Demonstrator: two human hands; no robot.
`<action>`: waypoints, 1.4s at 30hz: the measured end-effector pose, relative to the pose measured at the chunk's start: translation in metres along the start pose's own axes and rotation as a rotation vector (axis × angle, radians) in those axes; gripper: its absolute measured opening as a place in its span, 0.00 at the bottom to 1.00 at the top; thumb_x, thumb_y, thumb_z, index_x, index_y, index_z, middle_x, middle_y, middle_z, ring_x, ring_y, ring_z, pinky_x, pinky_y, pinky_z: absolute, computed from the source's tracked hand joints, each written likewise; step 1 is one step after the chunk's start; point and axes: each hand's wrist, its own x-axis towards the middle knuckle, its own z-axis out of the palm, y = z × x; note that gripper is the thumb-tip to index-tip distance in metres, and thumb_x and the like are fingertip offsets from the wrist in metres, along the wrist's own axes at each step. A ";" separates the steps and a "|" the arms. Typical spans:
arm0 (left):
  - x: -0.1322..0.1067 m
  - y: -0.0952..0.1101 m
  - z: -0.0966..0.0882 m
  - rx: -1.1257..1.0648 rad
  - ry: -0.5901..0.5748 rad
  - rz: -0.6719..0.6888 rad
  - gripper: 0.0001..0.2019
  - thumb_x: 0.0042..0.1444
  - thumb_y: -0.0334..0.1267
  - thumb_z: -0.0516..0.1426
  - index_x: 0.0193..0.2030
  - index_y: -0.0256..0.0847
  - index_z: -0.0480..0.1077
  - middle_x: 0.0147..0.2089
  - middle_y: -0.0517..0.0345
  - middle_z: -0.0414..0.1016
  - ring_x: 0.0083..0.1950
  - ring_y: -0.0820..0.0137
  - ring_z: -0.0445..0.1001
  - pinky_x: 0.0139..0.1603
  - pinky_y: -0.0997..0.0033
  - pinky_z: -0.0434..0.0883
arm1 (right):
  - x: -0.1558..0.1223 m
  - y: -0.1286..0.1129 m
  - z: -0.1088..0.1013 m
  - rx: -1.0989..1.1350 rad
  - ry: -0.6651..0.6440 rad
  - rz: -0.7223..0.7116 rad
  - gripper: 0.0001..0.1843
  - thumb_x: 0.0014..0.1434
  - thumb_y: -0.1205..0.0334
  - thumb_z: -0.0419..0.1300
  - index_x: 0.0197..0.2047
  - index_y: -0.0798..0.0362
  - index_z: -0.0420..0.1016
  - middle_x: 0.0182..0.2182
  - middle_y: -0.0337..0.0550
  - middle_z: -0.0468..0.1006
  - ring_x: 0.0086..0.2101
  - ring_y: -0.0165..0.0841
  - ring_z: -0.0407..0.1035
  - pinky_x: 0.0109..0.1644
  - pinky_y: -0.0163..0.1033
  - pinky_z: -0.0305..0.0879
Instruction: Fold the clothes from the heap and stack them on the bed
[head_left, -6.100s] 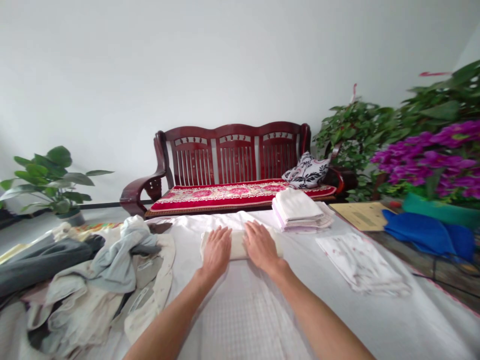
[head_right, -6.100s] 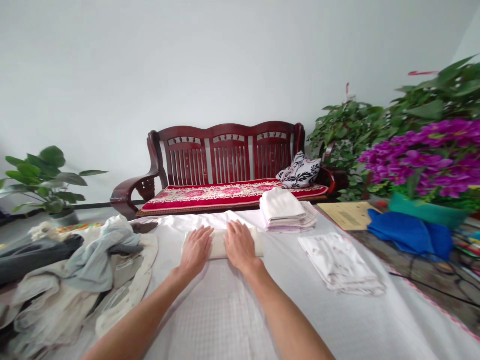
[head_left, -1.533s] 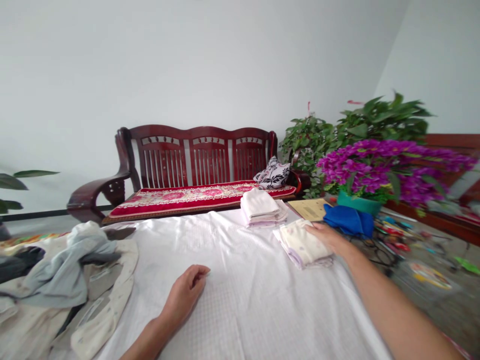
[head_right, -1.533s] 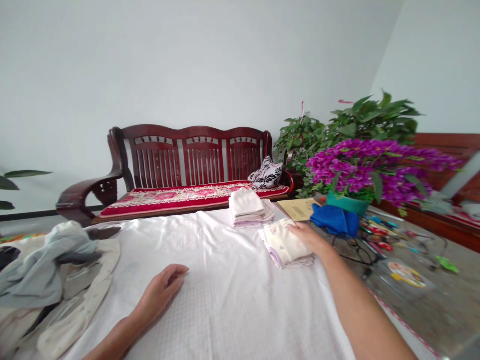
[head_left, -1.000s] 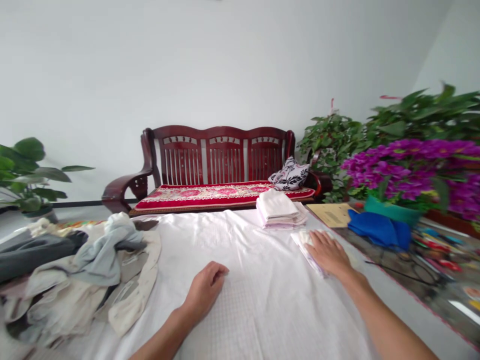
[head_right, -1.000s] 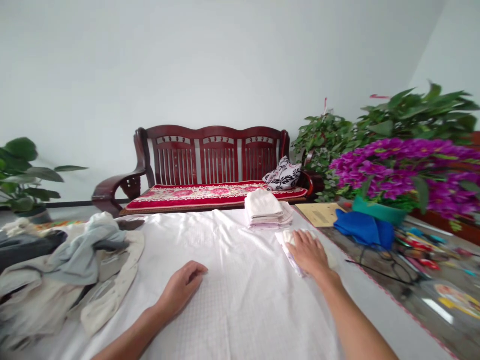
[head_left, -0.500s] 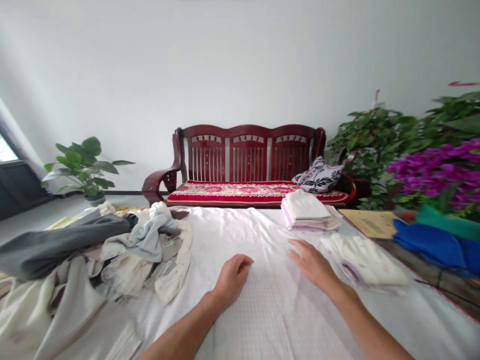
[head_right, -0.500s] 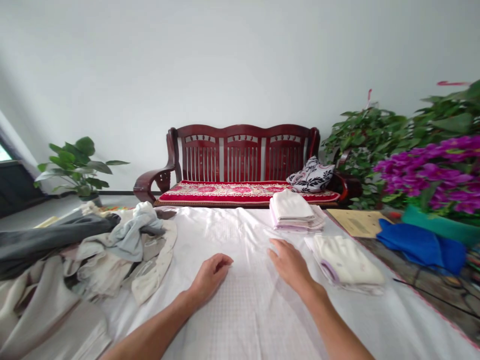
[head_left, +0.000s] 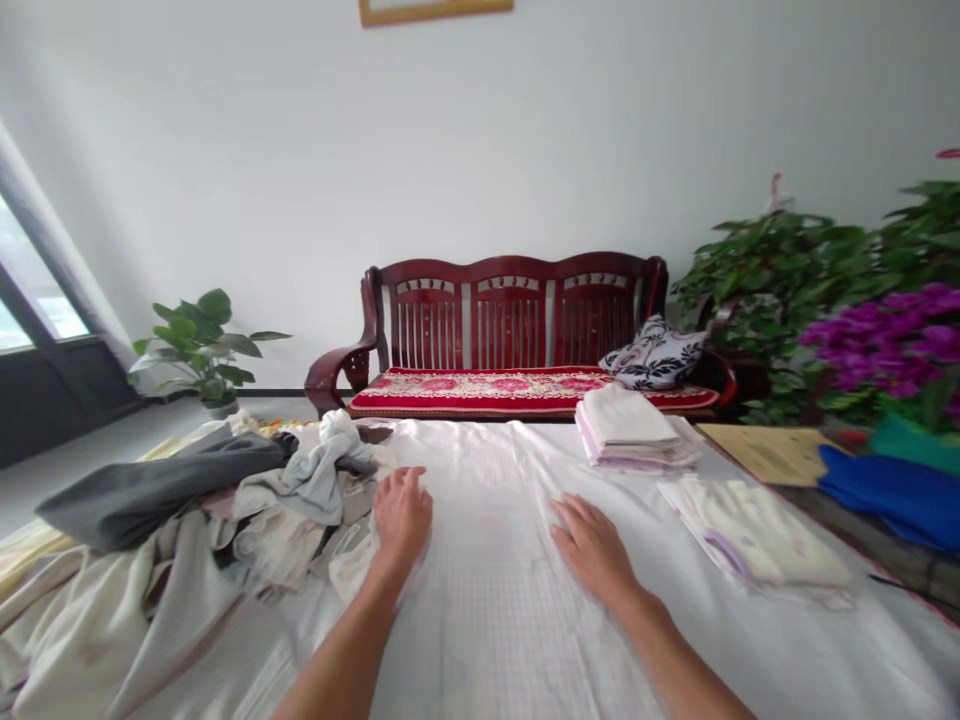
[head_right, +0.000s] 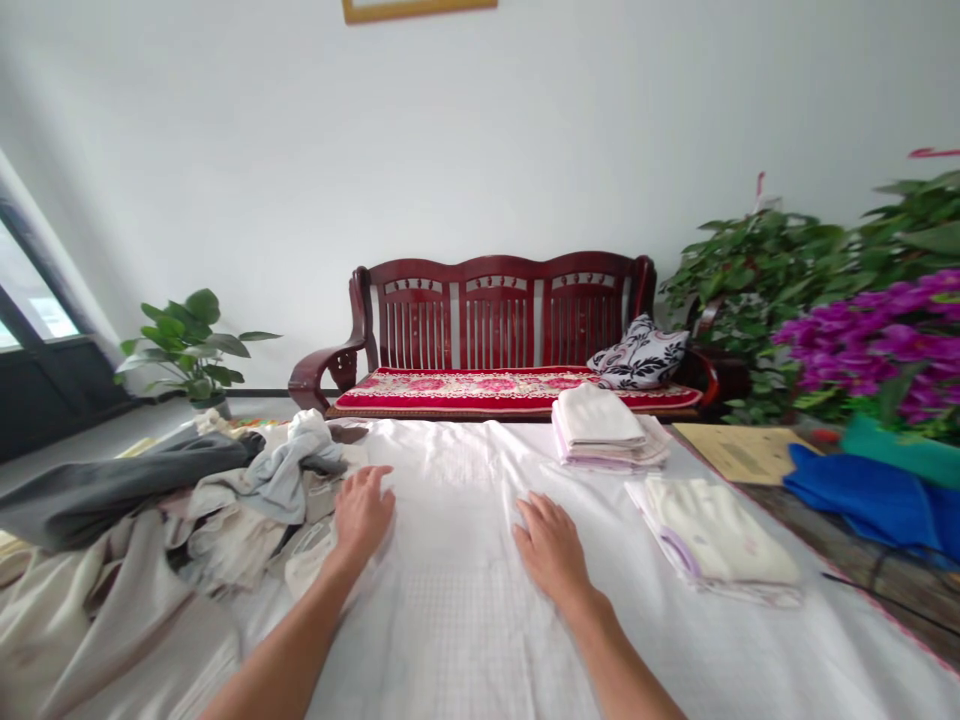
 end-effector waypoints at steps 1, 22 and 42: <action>0.005 -0.009 -0.004 0.074 0.005 -0.057 0.22 0.56 0.29 0.54 0.57 0.41 0.72 0.59 0.40 0.70 0.60 0.48 0.66 0.58 0.50 0.62 | 0.000 0.000 0.000 0.003 0.002 -0.003 0.21 0.63 0.59 0.53 0.58 0.48 0.75 0.59 0.51 0.73 0.60 0.47 0.65 0.66 0.54 0.58; -0.085 0.083 -0.017 -0.673 -0.707 0.702 0.13 0.62 0.33 0.54 0.48 0.46 0.79 0.45 0.53 0.80 0.47 0.64 0.76 0.50 0.68 0.70 | 0.003 -0.001 -0.016 0.645 -0.010 0.183 0.24 0.66 0.47 0.49 0.54 0.48 0.77 0.52 0.49 0.80 0.54 0.44 0.72 0.62 0.50 0.63; -0.048 0.029 0.016 -0.082 -0.217 0.255 0.19 0.61 0.29 0.51 0.58 0.44 0.69 0.52 0.52 0.75 0.54 0.60 0.72 0.54 0.64 0.66 | 0.001 -0.012 -0.022 0.379 -0.096 -0.076 0.18 0.64 0.58 0.53 0.51 0.49 0.79 0.49 0.48 0.81 0.51 0.41 0.72 0.58 0.46 0.64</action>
